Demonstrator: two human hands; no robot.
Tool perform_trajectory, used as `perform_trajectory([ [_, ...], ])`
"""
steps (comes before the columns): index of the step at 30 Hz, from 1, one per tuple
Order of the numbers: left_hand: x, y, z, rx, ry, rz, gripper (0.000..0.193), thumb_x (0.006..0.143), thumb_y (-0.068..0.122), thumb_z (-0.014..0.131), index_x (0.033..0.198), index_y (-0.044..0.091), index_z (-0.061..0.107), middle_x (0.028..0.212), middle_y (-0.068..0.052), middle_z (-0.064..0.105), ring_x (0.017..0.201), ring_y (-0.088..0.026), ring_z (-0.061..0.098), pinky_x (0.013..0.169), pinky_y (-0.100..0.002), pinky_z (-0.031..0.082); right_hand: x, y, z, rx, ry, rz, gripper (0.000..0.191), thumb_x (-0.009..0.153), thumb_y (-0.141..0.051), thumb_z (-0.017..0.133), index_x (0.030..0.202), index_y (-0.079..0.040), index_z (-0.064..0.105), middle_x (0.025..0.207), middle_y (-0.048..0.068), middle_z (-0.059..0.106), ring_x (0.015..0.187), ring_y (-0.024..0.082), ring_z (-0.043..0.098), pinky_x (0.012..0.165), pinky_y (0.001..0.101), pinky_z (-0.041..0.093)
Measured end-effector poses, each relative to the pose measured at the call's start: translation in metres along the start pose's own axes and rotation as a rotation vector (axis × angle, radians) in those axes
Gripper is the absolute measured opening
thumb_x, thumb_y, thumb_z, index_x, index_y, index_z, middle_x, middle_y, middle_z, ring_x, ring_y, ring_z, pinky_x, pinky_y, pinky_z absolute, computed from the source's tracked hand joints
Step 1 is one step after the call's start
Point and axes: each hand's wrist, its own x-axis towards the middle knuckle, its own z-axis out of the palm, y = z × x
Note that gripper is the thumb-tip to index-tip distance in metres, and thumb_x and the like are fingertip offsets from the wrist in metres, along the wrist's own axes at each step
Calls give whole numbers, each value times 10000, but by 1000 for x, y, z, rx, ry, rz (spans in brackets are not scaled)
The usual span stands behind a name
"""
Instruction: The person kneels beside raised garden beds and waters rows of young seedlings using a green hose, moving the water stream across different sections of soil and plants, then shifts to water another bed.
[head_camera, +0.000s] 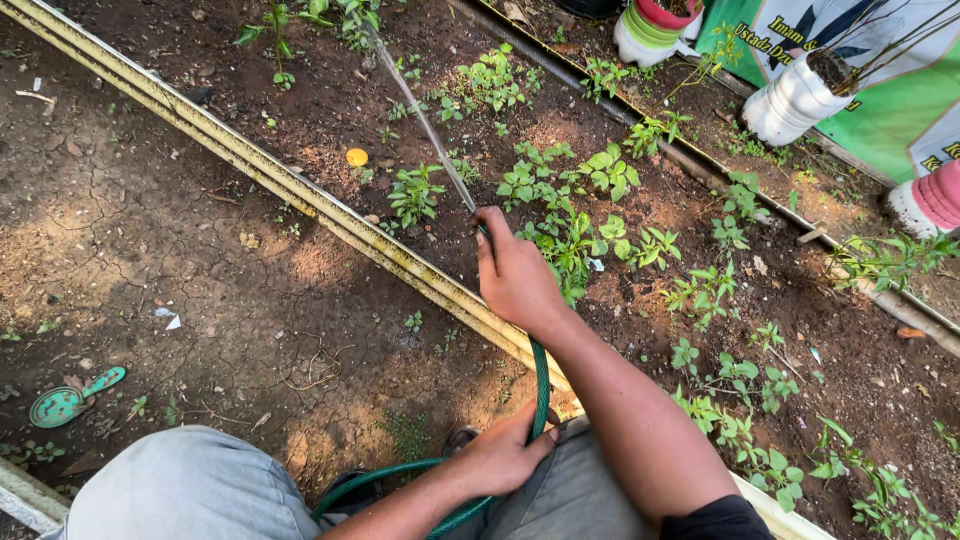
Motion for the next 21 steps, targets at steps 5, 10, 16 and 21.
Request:
perform_trajectory([
  [5,4,-10,13,-8,69,-2,381,1081,380,467,1288,60,476,1008,-237,684,1003,-421,673,856,-523,501,-8,-7,-2,30,-38,-92,227,1057,-210,478,1275,-145,485,597,172,591,588,416,655,566,556,451],
  [10,-1,-9,20,-92,108,29,374,1085,368,404,1305,68,446,1031,-230,690,1006,-416,684,883,-505,504,-15,-16,4,14,-100,-127,233,1058,-220,484,1280,-148,486,658,191,645,678,433,695,614,554,500],
  [16,-3,-12,23,-97,124,61,416,1091,378,380,1357,59,406,1127,-234,664,1086,-401,653,932,-490,484,-20,-21,7,23,-49,-259,239,1042,-190,496,1276,-144,486,737,202,676,752,462,688,637,587,487],
  [21,-4,-18,27,-116,141,67,395,1091,388,376,1286,51,446,1091,-226,665,1065,-379,671,920,-481,497,-19,-24,4,10,-37,-229,221,1055,-196,491,1269,-141,487,705,199,666,734,461,687,620,586,476],
])
